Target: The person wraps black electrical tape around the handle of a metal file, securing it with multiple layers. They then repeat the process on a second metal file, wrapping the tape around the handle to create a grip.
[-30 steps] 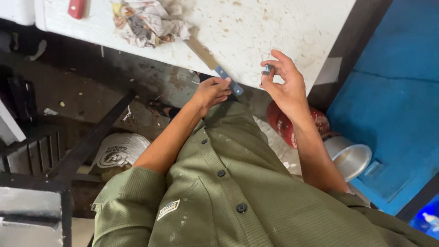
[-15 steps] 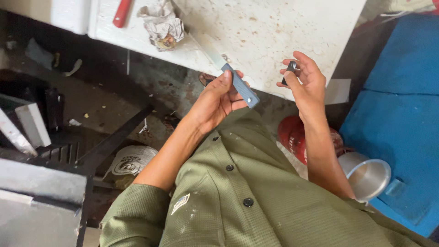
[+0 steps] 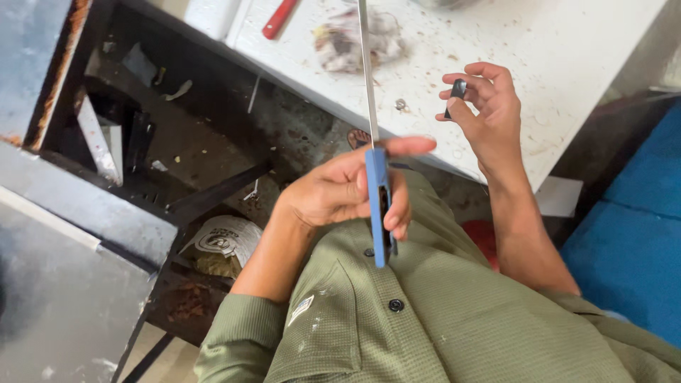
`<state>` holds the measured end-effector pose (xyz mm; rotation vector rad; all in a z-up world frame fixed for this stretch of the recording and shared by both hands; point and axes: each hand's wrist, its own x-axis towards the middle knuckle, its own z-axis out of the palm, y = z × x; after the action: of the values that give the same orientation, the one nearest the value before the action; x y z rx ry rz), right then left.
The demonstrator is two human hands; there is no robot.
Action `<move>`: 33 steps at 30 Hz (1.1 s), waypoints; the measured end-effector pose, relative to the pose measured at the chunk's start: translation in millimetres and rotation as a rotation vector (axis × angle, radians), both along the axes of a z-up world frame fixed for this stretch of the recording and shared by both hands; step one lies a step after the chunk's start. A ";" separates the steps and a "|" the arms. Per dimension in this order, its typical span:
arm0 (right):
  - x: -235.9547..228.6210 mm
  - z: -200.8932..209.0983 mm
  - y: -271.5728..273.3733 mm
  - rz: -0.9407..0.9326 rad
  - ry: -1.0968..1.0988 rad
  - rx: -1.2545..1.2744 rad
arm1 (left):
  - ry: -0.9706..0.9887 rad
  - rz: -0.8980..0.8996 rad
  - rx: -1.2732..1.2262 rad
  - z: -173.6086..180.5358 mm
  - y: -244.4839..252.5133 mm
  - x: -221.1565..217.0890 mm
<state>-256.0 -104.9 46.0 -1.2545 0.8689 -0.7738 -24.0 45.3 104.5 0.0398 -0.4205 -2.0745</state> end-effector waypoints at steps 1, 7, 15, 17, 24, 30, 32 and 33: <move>6.5 4.8 -1.5 0.036 -0.040 0.021 | -0.034 0.034 -0.030 3.1 -0.3 4.5; 46.4 45.4 4.7 0.310 -0.361 0.351 | -0.334 0.430 -0.188 21.6 15.0 34.3; 120.9 79.8 38.9 0.777 -0.440 0.476 | -0.301 1.043 -0.157 48.1 110.9 54.1; 140.8 83.6 49.0 0.890 -0.393 0.433 | -0.204 1.173 -0.142 46.6 130.9 52.6; 192.0 81.3 94.4 1.080 -0.321 0.390 | -0.275 1.477 0.286 22.9 193.4 41.2; 225.3 79.1 132.4 1.100 -0.172 0.384 | -0.273 1.704 0.458 -8.4 228.0 68.1; 236.1 80.7 142.4 1.115 -0.093 0.351 | -0.305 1.692 0.469 -18.3 237.6 74.9; 240.8 80.6 148.7 1.117 -0.053 0.337 | -0.322 1.679 0.478 -23.3 243.4 77.5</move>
<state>-15.3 43.9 126.5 -1.1709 0.1399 0.2297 53.5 288.7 81.2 0.7431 0.0252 -0.4401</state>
